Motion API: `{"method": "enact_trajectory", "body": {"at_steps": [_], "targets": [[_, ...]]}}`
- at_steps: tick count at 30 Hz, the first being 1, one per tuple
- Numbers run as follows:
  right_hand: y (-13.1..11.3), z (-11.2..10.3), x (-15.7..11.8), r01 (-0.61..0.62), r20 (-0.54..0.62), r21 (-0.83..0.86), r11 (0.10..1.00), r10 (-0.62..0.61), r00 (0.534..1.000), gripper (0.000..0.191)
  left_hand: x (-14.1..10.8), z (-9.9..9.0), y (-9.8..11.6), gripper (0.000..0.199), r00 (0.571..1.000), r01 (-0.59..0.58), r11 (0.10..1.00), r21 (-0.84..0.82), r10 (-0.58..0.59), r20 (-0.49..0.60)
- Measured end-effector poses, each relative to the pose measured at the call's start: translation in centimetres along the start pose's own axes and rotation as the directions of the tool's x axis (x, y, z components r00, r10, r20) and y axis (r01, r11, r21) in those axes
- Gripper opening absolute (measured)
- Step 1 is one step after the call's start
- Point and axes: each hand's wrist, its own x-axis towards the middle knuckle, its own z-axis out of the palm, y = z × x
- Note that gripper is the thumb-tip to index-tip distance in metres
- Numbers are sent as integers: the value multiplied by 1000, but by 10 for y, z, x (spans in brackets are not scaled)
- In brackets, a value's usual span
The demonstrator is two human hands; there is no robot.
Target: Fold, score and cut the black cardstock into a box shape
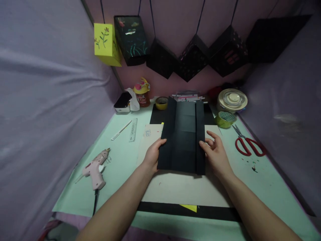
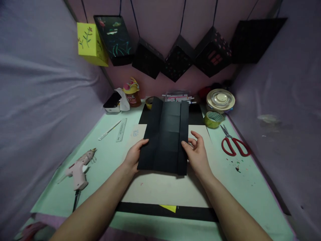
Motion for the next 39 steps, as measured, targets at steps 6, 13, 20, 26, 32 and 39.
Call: {"method": "enact_trajectory", "body": {"at_steps": [6, 13, 20, 26, 32, 39], "targets": [[7, 2, -6, 208, 85, -373, 904, -190, 978, 105, -6, 1, -6, 33, 956, -202, 972, 118, 170, 241], [9, -8, 1, 146, -13, -413, 899, -166, 986, 87, -2, 2, -5, 36, 957, -221, 974, 43, 208, 201], [-13, -16, 10, -98, -105, 1, 995, 97, 990, 47, 10, -7, -3, 24, 993, -118, 993, 3, 118, 22], [-22, -19, 15, -216, -28, 215, 952, 227, 973, 34, 14, -11, 2, 19, 996, -73, 997, -16, 74, 54], [-21, -20, 15, -197, -23, 225, 954, 208, 978, 33, 14, -11, 2, 16, 990, -132, 989, 70, 128, 55], [-18, -22, 17, -196, -52, 244, 950, 214, 975, 32, 14, -11, 3, 12, 983, -182, 979, 87, 181, 18]]}}
